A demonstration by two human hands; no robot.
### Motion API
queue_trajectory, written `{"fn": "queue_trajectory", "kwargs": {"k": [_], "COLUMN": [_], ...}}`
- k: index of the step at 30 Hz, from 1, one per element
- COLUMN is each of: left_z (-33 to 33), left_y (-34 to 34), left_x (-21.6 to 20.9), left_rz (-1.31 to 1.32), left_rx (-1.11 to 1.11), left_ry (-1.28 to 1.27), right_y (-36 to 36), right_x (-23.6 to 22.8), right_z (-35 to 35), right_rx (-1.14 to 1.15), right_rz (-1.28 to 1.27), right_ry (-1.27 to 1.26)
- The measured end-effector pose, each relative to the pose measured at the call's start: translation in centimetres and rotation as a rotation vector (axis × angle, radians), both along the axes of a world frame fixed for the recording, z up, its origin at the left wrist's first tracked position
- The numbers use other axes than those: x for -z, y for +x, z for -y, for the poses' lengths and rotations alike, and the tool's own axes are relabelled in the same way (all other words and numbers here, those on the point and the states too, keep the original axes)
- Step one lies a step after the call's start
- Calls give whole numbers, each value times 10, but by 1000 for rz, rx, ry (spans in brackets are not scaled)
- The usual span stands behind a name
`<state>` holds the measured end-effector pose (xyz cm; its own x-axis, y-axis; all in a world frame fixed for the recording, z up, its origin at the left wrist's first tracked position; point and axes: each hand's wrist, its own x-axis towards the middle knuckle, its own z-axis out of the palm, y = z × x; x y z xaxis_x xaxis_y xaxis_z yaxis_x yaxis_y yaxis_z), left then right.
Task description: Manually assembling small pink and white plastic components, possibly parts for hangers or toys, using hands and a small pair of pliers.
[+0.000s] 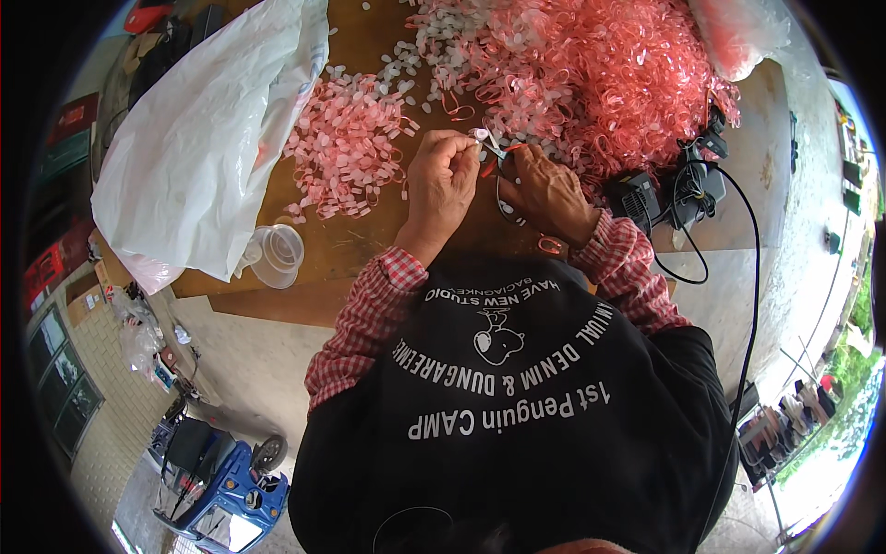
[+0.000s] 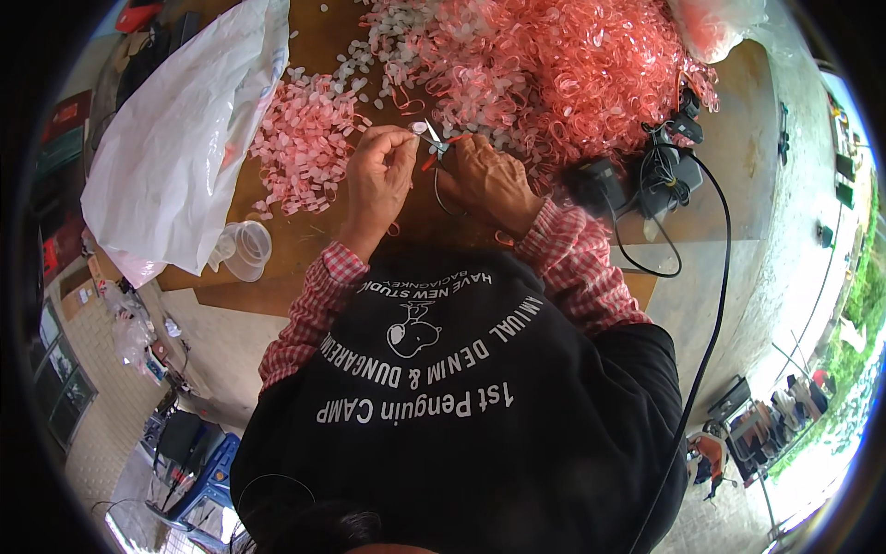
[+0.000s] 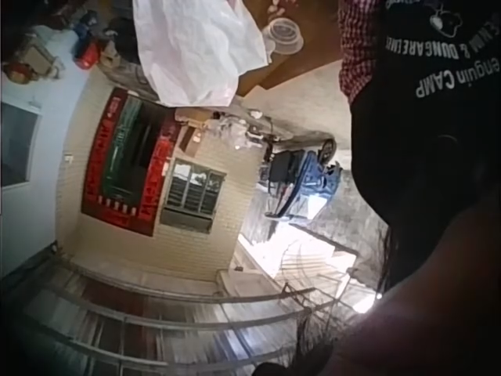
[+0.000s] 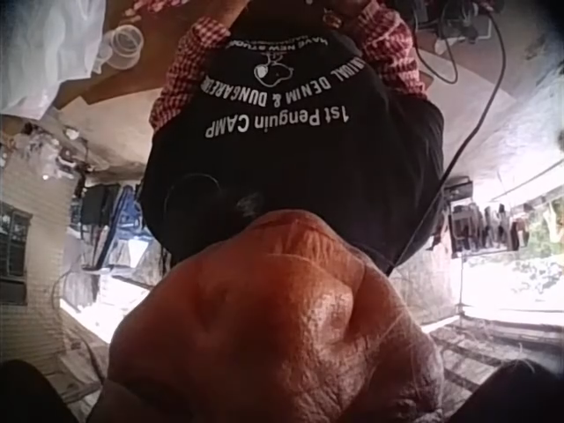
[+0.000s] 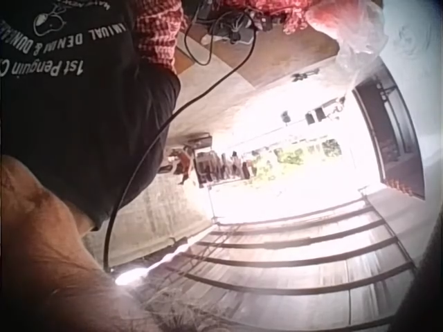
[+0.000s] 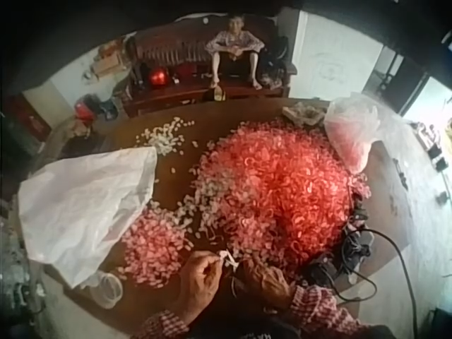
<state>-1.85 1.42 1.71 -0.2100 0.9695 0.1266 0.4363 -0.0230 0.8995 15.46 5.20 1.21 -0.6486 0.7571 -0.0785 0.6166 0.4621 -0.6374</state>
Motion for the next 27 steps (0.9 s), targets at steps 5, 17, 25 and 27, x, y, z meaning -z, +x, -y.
{"fn": "queue_trajectory", "kwargs": {"k": [5, 17, 25, 27], "left_z": [1, -2, 1, 3], "left_y": [2, 3, 1, -1], "left_x": [0, -2, 4, 7], "left_rz": [-103, -86, -82, -94], "left_rx": [10, 1, -2, 0], "left_ry": [25, 28, 54, 61], "right_y": [-3, -2, -2, -1], "right_x": [8, 16, 10, 11], "right_z": [0, 2, 2, 1], "right_rx": [29, 32, 79, 86], "right_rz": [50, -15, -6, -49], "right_ry": [73, 59, -97, -171]}}
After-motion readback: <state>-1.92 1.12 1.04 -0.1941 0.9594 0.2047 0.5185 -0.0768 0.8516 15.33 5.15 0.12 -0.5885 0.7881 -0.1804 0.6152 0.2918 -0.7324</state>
